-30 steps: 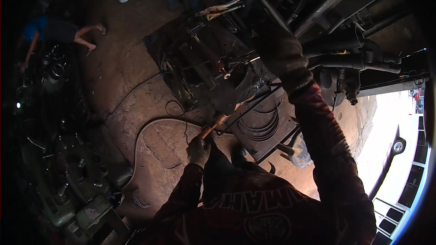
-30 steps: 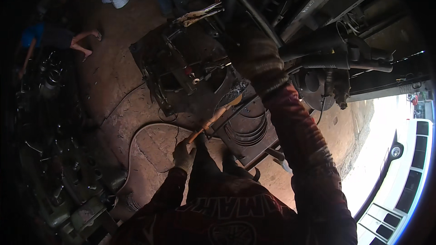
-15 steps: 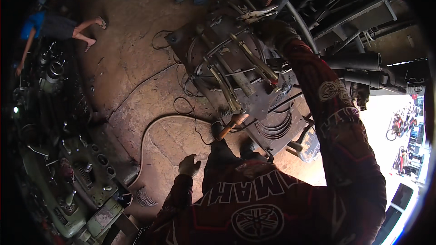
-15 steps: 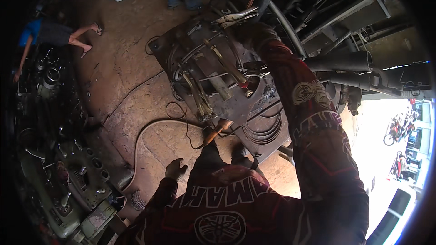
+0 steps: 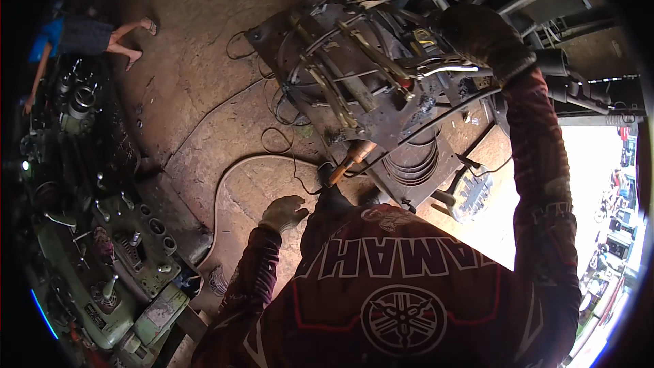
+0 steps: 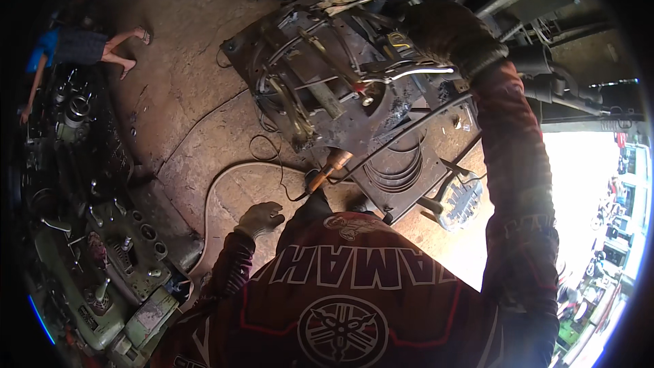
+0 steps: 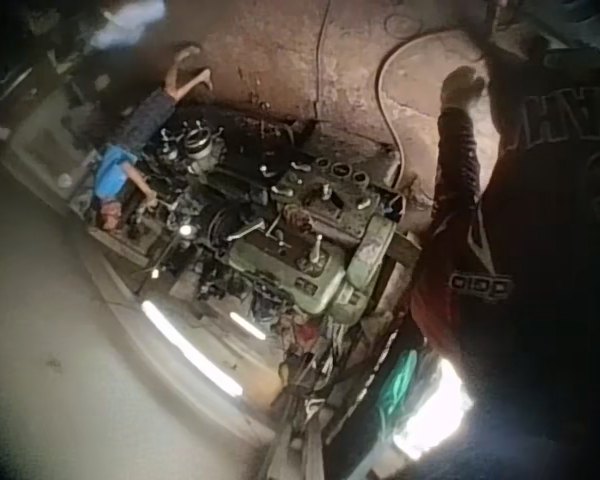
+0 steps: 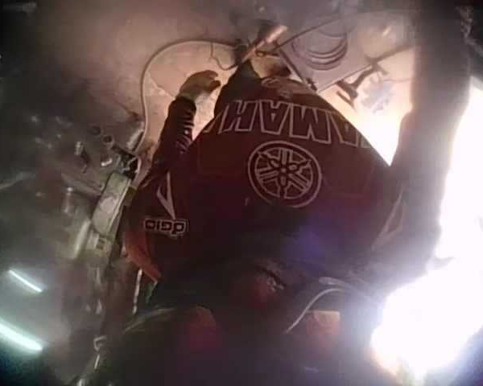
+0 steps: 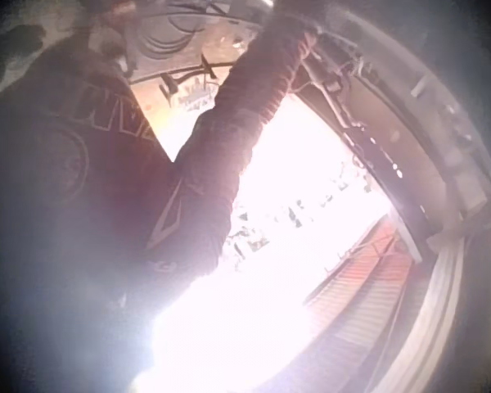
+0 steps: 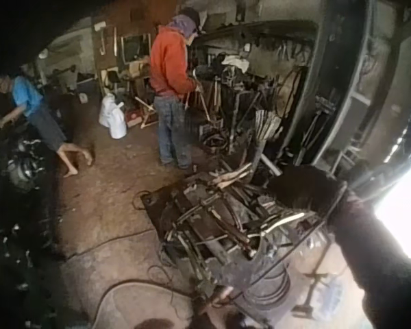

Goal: The person welds metal rods attached to a fixture, hammers the metal assembly with a hammer, removes the locking pliers, and turns a bolt using a wrench.

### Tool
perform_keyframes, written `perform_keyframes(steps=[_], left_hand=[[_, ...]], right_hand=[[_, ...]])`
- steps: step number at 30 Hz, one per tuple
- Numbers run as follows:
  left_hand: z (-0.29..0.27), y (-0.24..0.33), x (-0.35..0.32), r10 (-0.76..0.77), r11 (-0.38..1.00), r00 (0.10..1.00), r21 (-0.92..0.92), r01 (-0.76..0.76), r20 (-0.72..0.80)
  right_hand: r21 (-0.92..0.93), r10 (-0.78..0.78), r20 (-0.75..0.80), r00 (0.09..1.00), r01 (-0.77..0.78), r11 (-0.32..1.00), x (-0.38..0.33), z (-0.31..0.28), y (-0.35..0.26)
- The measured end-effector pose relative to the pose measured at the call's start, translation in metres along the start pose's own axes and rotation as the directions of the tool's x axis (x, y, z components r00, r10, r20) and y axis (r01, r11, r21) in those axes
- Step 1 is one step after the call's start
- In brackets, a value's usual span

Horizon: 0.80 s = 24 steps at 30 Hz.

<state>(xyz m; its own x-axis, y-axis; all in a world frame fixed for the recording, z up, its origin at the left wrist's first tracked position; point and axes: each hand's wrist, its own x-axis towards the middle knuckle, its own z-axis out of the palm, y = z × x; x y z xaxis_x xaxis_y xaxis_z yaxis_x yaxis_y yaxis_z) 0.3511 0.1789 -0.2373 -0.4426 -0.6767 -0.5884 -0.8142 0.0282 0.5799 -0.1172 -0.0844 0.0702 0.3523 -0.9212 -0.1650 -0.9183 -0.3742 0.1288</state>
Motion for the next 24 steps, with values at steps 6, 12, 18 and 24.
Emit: perform_keyframes(steps=[6, 12, 18, 24], left_hand=[[-0.086, 0.164, -0.01, 0.283, 0.954, 0.959, -0.116, -0.278, 0.034], [-0.094, 0.338, -0.012, 0.72, 0.678, 0.535, 0.285, -0.677, -0.442], [-0.043, 0.4, 0.012, 0.801, 0.588, 0.45, 0.384, -0.712, -0.395], [-0.009, 0.377, 0.016, 0.753, 0.635, 0.556, 0.167, -0.754, -0.352]], right_hand=[[0.175, -0.016, -0.235, 0.972, 0.058, 0.983, -0.142, -0.01, 0.0], [0.867, 0.199, -0.078, 0.977, -0.032, 0.498, -0.255, -0.011, -0.039], [0.67, -0.134, -0.422, 0.897, 0.408, 0.621, -0.289, 0.019, -0.052], [0.92, 0.324, -0.066, 0.944, 0.183, -0.346, -0.295, 0.099, -0.089]])
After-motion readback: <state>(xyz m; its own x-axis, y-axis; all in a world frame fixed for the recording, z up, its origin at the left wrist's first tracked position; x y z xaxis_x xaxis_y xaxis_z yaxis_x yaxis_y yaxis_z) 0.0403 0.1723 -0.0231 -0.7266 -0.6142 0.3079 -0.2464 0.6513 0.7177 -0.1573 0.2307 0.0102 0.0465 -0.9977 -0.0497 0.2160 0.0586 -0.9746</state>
